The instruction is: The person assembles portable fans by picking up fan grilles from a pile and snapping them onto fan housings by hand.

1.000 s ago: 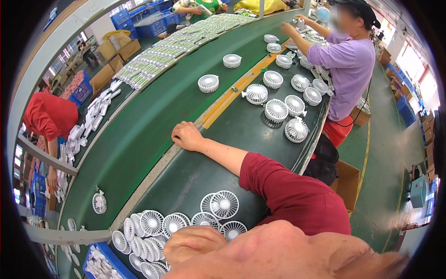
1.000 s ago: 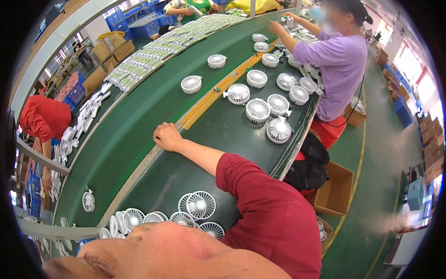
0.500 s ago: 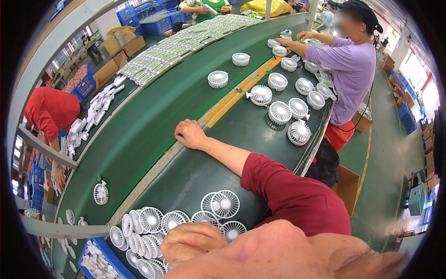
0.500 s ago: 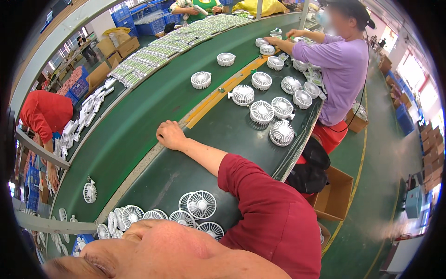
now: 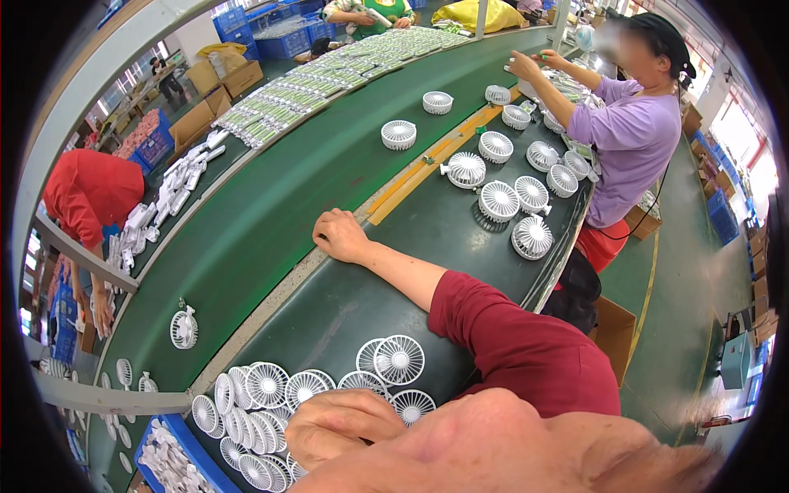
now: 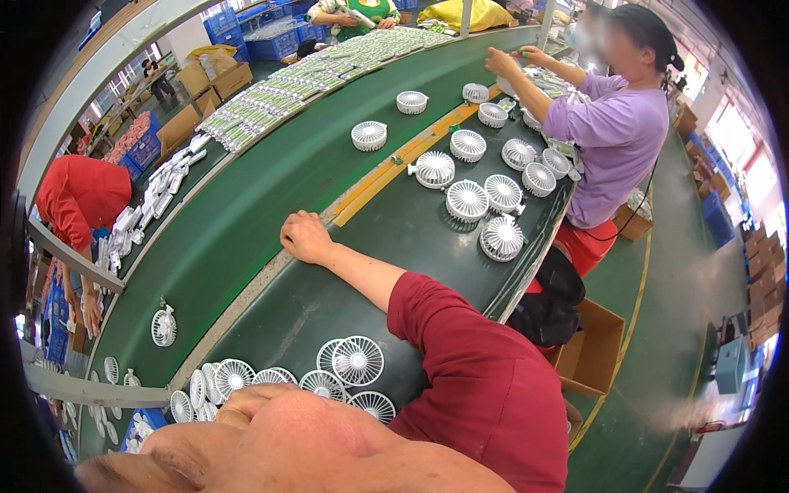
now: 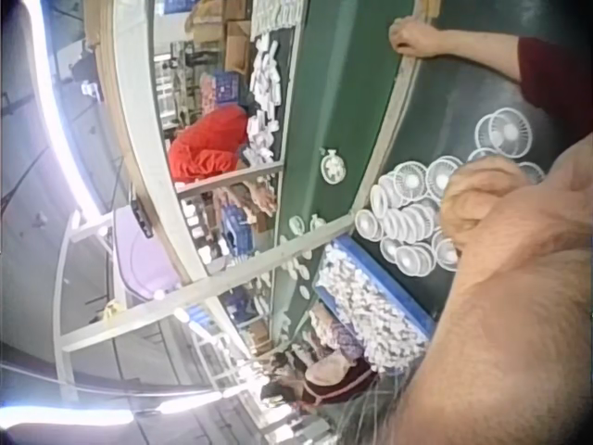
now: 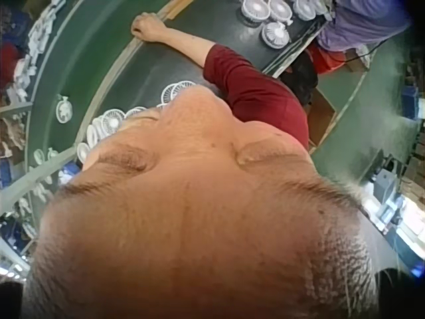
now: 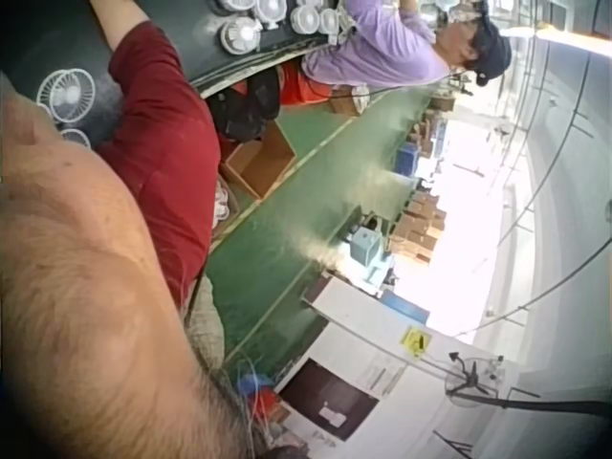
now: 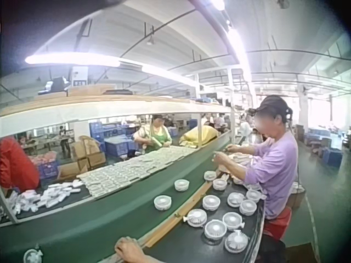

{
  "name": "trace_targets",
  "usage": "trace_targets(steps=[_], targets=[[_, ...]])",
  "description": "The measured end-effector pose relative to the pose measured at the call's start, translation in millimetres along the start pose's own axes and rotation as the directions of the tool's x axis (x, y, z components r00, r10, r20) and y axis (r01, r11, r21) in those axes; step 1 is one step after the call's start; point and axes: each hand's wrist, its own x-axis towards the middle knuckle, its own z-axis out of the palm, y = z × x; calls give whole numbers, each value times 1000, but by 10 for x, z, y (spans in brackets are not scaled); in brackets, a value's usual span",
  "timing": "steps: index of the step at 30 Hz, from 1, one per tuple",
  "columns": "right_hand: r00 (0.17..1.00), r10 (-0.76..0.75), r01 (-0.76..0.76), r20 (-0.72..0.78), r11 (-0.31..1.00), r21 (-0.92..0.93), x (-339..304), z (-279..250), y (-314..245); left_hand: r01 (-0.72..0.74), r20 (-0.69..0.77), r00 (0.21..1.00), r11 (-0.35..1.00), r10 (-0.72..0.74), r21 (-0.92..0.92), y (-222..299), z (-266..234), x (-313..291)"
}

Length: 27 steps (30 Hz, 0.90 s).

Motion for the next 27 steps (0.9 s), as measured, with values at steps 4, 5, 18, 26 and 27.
trace_targets(steps=[4,5,18,26,27], targets=[[1000,-5,5,5,1000,-8,-6,-6,1,-26,-7,1000,999,25,-38,-16,6,-21],[1000,2,-1,8,1000,-12,-7,-3,6,-27,-10,1000,999,27,-32,-22,9,-35],[1000,-10,11,26,999,-33,13,44,-48,-115,-11,993,987,115,-115,7,-60,-13],[1000,-30,30,0,999,-22,0,26,5,-125,5,992,976,128,-177,9,-82,-88],[1000,-29,29,5,999,-19,-1,33,-25,-113,-19,994,982,111,-152,31,-44,-134]])
